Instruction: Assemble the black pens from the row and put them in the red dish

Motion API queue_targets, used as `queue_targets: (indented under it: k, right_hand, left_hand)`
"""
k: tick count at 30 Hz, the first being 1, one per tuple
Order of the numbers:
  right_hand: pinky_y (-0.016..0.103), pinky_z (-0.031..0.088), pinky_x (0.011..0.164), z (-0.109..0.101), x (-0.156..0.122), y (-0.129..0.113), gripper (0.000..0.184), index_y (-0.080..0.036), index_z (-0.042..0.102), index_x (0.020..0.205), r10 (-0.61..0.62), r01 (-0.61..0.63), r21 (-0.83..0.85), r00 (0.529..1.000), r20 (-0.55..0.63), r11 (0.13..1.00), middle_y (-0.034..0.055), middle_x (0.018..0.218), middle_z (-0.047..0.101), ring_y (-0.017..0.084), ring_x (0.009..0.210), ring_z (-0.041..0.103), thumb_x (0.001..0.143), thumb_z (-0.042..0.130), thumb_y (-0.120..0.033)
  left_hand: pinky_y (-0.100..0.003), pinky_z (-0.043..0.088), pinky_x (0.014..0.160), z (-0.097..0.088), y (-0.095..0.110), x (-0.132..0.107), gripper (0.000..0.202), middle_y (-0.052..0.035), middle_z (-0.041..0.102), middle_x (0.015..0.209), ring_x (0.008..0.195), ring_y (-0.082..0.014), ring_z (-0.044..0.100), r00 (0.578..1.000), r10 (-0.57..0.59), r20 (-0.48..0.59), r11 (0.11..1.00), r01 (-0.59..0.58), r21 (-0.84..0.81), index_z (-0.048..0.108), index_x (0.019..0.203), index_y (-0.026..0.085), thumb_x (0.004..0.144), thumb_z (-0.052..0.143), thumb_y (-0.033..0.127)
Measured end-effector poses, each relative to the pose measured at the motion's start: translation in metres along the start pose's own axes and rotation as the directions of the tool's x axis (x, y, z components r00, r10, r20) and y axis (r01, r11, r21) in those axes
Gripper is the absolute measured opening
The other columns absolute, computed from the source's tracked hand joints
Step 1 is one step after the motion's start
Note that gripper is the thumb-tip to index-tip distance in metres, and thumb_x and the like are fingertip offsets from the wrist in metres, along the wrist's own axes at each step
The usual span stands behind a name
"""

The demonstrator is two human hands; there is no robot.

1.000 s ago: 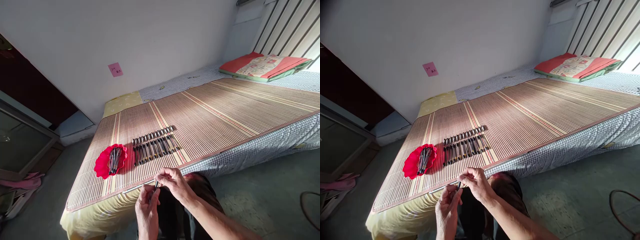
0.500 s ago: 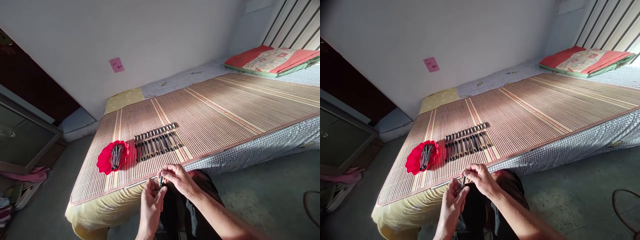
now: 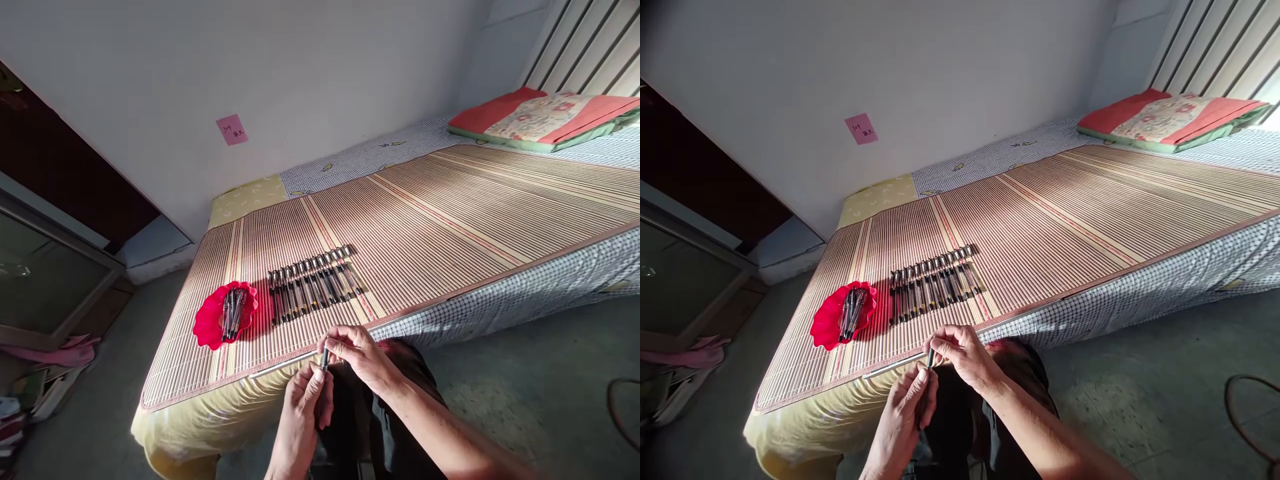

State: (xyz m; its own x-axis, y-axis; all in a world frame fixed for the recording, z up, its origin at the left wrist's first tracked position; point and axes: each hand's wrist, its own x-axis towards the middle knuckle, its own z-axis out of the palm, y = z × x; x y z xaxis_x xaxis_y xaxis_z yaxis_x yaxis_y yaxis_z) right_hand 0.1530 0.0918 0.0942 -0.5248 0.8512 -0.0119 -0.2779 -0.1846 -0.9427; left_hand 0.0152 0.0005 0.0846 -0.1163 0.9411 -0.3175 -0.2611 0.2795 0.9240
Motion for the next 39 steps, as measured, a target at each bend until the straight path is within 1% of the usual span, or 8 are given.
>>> queue_targets:
  k: [8,17,21,25,28,30,35,39]
  right_hand:
    - [0.029,0.047,0.070,-0.002,-0.001,-0.002,0.041,-0.018,0.080,0.082,0.000,0.000,0.011,1.000,0.002,1.000,0.0018,0.076,0.067,0.014,0.067,0.056,0.087,0.077,-0.058]
    - [0.027,0.043,0.067,-0.007,0.000,0.009,0.026,-0.017,0.081,0.091,0.023,-0.033,0.187,0.998,0.056,0.982,0.0046,0.087,0.073,0.012,0.069,0.056,0.093,0.074,-0.042]
    - [0.027,0.043,0.065,-0.014,0.006,0.006,0.029,-0.018,0.082,0.087,0.011,0.014,0.252,0.995,-0.099,0.968,0.0040,0.082,0.073,0.012,0.067,0.056,0.083,0.084,-0.047]
    - [0.026,0.047,0.065,-0.052,0.018,-0.017,0.035,-0.021,0.083,0.081,-0.036,0.160,0.333,0.936,-0.350,0.929,0.0040,0.080,0.073,0.014,0.071,0.058,0.065,0.097,-0.049]
    - [0.023,0.048,0.065,-0.084,0.019,-0.035,0.039,-0.022,0.082,0.076,-0.093,0.298,0.321,0.846,-0.526,0.899,0.0024,0.080,0.072,0.012,0.072,0.058,0.054,0.103,-0.046]
    - [0.023,0.050,0.065,-0.092,0.013,-0.039,0.037,-0.022,0.082,0.079,-0.091,0.289,0.309,0.846,-0.525,0.906,0.0025,0.083,0.073,0.011,0.071,0.058,0.057,0.103,-0.044]
    - [0.028,0.052,0.071,-0.057,-0.002,-0.020,0.028,-0.022,0.084,0.087,0.020,0.087,0.336,0.952,-0.304,0.938,0.0041,0.087,0.075,0.013,0.073,0.062,0.073,0.095,-0.045]
    - [0.027,0.047,0.064,-0.020,-0.001,-0.007,0.037,-0.020,0.083,0.080,0.054,0.053,0.360,0.958,-0.280,0.932,0.0036,0.082,0.074,0.010,0.063,0.054,0.067,0.095,-0.052]
  left_hand:
    - [-0.021,0.013,0.043,0.003,0.004,-0.003,0.044,0.0085,0.044,0.059,0.043,-0.0024,0.022,1.000,0.004,0.005,0.999,-0.004,-0.032,0.060,0.083,0.018,0.079,0.084,0.055]
    - [-0.021,0.016,0.044,0.004,0.002,-0.006,0.044,0.0096,0.037,0.049,0.039,-0.0029,0.022,0.960,-0.181,0.215,0.937,0.235,-0.259,0.064,0.080,0.016,0.083,0.078,0.058]
    - [-0.021,0.015,0.043,0.002,-0.003,-0.004,0.048,0.0099,0.037,0.048,0.038,-0.0029,0.021,0.961,-0.176,0.214,0.952,0.221,-0.211,0.064,0.079,0.015,0.084,0.076,0.062]
    - [-0.022,0.016,0.044,-0.003,-0.010,-0.007,0.049,0.0077,0.040,0.049,0.041,-0.0045,0.024,0.969,-0.158,0.187,0.983,0.173,-0.066,0.066,0.080,0.015,0.089,0.071,0.063]
    - [-0.022,0.018,0.046,-0.005,-0.012,-0.007,0.050,0.0055,0.043,0.053,0.046,-0.0065,0.028,0.990,-0.122,0.068,0.992,0.123,-0.021,0.069,0.079,0.016,0.085,0.075,0.065]
    - [-0.022,0.023,0.046,-0.002,-0.010,-0.004,0.049,0.0026,0.051,0.060,0.051,-0.0085,0.035,0.993,-0.097,-0.066,0.993,0.093,-0.066,0.070,0.078,0.018,0.078,0.081,0.065]
    - [-0.023,0.028,0.048,0.017,0.004,0.013,0.046,-0.0008,0.058,0.068,0.055,-0.0108,0.040,0.976,0.034,-0.217,0.993,-0.057,-0.099,0.069,0.075,0.020,0.079,0.080,0.065]
    - [-0.021,0.027,0.048,0.033,0.013,0.023,0.054,0.0037,0.047,0.062,0.053,-0.0093,0.033,0.962,0.115,-0.249,0.989,-0.135,-0.065,0.070,0.082,0.020,0.080,0.074,0.074]
